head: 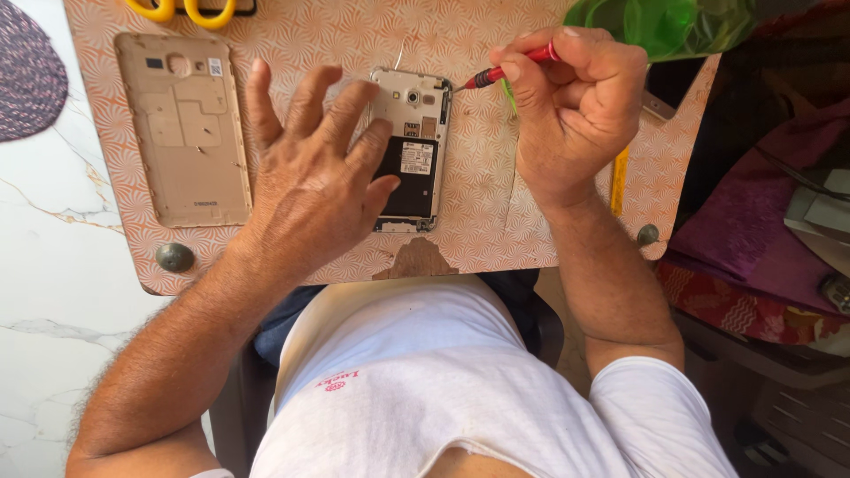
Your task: The person unscrews and removes internal components from a mobile phone using a screwdriver, handling small screws and placing them on the work surface.
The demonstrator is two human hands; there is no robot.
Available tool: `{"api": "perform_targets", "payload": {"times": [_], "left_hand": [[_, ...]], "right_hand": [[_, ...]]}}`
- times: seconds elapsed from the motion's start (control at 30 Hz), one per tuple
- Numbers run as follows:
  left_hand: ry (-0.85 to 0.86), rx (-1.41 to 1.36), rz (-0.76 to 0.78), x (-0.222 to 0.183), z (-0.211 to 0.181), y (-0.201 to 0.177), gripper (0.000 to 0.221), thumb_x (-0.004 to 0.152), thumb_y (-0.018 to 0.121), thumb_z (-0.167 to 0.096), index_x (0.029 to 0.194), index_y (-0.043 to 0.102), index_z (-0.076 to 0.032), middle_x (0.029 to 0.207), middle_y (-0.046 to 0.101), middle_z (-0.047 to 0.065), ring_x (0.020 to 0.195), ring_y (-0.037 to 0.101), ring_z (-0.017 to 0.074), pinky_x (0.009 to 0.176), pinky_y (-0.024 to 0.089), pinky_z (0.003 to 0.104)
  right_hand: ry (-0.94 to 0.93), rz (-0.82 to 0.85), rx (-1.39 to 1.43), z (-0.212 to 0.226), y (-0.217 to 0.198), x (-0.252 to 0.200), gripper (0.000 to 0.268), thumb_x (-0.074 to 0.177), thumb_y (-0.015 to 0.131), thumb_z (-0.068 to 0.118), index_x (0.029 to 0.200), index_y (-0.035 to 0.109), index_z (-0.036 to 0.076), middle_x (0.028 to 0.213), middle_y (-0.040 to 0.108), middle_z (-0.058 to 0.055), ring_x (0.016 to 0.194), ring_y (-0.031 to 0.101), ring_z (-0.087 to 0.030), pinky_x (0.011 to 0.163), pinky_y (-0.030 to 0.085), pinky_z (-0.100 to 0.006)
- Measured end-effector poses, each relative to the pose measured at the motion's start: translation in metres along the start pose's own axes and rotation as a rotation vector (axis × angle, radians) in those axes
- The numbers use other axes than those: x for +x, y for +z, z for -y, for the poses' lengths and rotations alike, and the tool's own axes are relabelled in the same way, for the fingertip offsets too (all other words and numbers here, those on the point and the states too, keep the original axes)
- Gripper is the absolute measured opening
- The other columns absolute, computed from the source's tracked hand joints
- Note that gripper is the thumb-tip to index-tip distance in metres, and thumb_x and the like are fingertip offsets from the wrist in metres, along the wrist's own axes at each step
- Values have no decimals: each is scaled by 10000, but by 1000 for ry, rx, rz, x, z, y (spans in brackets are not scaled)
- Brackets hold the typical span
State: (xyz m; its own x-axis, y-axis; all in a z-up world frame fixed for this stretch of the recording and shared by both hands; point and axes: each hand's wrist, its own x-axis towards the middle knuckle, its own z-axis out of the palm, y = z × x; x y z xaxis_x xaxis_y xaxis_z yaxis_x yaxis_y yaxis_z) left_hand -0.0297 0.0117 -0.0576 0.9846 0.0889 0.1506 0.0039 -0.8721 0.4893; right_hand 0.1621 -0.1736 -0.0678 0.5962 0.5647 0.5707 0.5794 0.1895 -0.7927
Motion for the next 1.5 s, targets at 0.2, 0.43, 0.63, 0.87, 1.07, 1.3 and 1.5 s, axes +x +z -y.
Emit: {"api": "perform_targets", "payload": {"times": [0.2,0.43,0.63,0.87,1.07,1.3,1.5], "left_hand": [[-27,-26,-16,-4,6,0,475,821,915,-331,1151,745,-36,1476,550,115,1505,373,371,1225,-4,723],[-65,-55,-13,-1,7,-4,555,753,939,-342,1155,732,-20,1462,579,94,1505,382,364,1215,-7,723],[-82,-80,-58,2,6,-12,792,713,945,-341,1350,653,27,1421,590,125,1463,396,367,1188,-1,708],[-97,-72,-54,-1,9,-10,756,735,946,-370,1312,659,26,1459,585,119,1501,379,376,1210,-21,714],[-91,-83,-60,-2,9,-9,748,721,950,-370,1314,706,16,1441,588,134,1479,372,384,1189,-24,705],[-74,-33,-53,-2,9,-7,566,732,944,-368,1119,754,-1,1462,595,118,1499,360,382,1191,-44,691],[-68,-47,-48,-5,11,-5,593,727,931,-333,1172,743,10,1431,591,118,1505,365,376,1213,-38,696]], "right_hand": [[36,1,11,11,3,-11,345,1033,698,-143,1219,451,9,1100,653,-194,922,758,-228,751,702,-302],[121,46,45,24,13,-15,362,1068,705,-118,1247,422,20,1102,649,-225,943,746,-236,821,684,-315],[97,63,39,35,20,1,348,1044,685,-89,1219,405,23,1111,652,-220,928,763,-255,800,697,-329],[117,61,59,29,28,1,350,1058,700,-79,1211,404,29,1118,646,-228,940,758,-239,802,690,-321],[67,63,14,19,17,-1,326,1039,685,-97,1188,417,14,1076,654,-231,914,754,-245,782,705,-340],[84,80,-12,25,-1,-15,326,1073,678,-101,1228,418,19,1122,668,-229,930,771,-255,773,701,-313],[89,69,-34,28,-2,-24,321,1048,667,-88,1205,407,15,1083,654,-247,898,760,-257,753,697,-319]]}}
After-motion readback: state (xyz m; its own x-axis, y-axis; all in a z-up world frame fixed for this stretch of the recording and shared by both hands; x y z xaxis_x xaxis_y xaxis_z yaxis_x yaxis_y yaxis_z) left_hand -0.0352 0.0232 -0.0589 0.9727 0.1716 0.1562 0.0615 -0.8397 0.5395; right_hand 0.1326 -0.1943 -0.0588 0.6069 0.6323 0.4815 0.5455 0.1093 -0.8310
